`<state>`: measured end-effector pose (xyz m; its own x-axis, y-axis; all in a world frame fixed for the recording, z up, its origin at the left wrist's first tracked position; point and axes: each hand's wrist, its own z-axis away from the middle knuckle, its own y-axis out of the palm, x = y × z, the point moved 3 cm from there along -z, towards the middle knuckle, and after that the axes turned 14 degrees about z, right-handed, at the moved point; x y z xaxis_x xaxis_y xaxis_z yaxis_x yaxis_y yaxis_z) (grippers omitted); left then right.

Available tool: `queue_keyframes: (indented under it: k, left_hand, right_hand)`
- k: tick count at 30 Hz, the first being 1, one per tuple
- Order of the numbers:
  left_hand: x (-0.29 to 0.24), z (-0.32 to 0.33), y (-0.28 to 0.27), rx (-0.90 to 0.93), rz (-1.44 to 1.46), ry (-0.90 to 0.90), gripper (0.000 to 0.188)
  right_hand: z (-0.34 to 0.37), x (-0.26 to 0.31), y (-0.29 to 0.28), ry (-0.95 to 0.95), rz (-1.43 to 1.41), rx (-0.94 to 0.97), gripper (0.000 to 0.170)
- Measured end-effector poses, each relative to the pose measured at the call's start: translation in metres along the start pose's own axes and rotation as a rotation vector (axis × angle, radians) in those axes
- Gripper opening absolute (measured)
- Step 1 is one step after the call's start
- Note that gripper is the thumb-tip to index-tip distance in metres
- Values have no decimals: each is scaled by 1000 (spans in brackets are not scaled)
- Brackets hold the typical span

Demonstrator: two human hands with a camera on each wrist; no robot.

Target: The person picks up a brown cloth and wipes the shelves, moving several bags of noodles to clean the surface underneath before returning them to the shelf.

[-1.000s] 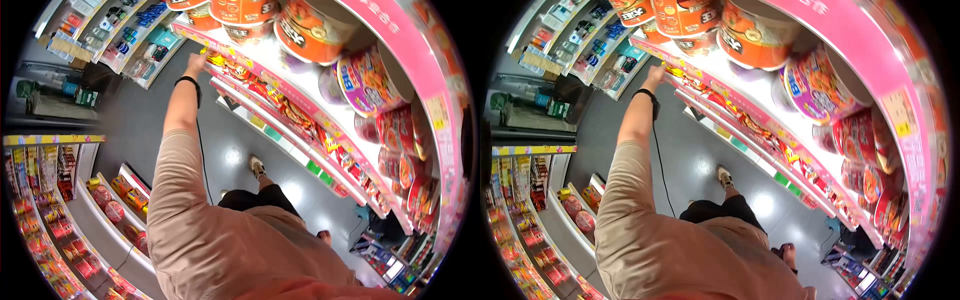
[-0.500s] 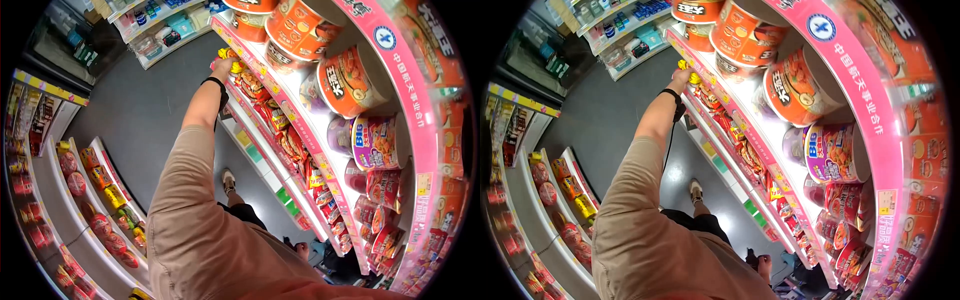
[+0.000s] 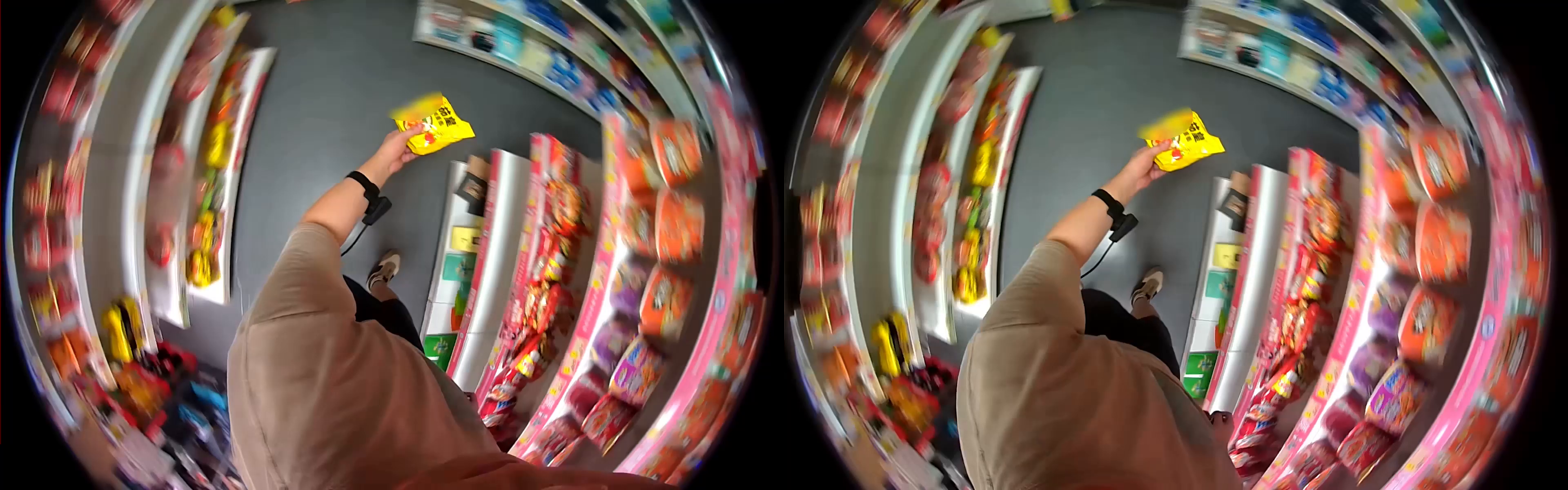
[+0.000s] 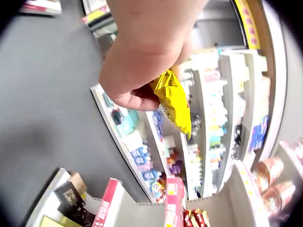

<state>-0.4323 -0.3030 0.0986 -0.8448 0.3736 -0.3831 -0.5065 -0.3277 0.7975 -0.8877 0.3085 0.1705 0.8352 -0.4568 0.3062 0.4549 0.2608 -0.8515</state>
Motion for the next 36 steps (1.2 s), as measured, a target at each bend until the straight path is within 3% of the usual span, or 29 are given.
queue_keyframes:
  k: [1,2,5,7,8,10,13,15,17,21,25,27,30,36]
  left_hand:
    - [-23,21,-36,-36,40,48,38]
    - [-43,46,-74,-76,85,96,38]
    - [-102,129,-200,-183,174,249,38]
    - [-130,200,-257,-229,259,394,38]
    - [-131,217,-317,-393,265,374,35]
    - [-148,272,-390,-560,322,438,32]
    - [-116,334,-539,-742,480,495,27]
    - [-101,375,-611,-843,588,554,26]
    - [-92,412,-684,-936,678,628,27]
    - [-80,467,-776,-1043,854,822,33]
    - [-76,494,-842,-931,907,981,33]
    - [-87,503,-854,-906,934,1047,33]
    - [-101,508,-877,-865,937,1144,29]
    - [-113,520,-900,-1020,882,1320,26]
  right_hand:
    - [-26,19,-5,356,-330,144,13]
    - [-47,34,-8,356,-313,173,13]
    - [-103,95,-19,141,-126,224,15]
    - [-157,84,1,-29,-38,277,16]
    - [-177,84,8,-99,2,302,17]
    - [-200,152,19,-242,76,375,21]
    - [-211,249,43,-287,419,408,19]
    - [-220,285,77,-368,310,470,16]
    - [-215,328,107,-390,382,502,15]
    - [-217,357,165,-490,571,547,11]
    - [-195,383,195,-527,758,536,16]
    - [-195,363,196,-558,777,494,19]
    - [-208,327,187,-441,1074,495,27]
    - [-240,273,182,-303,1026,625,24]
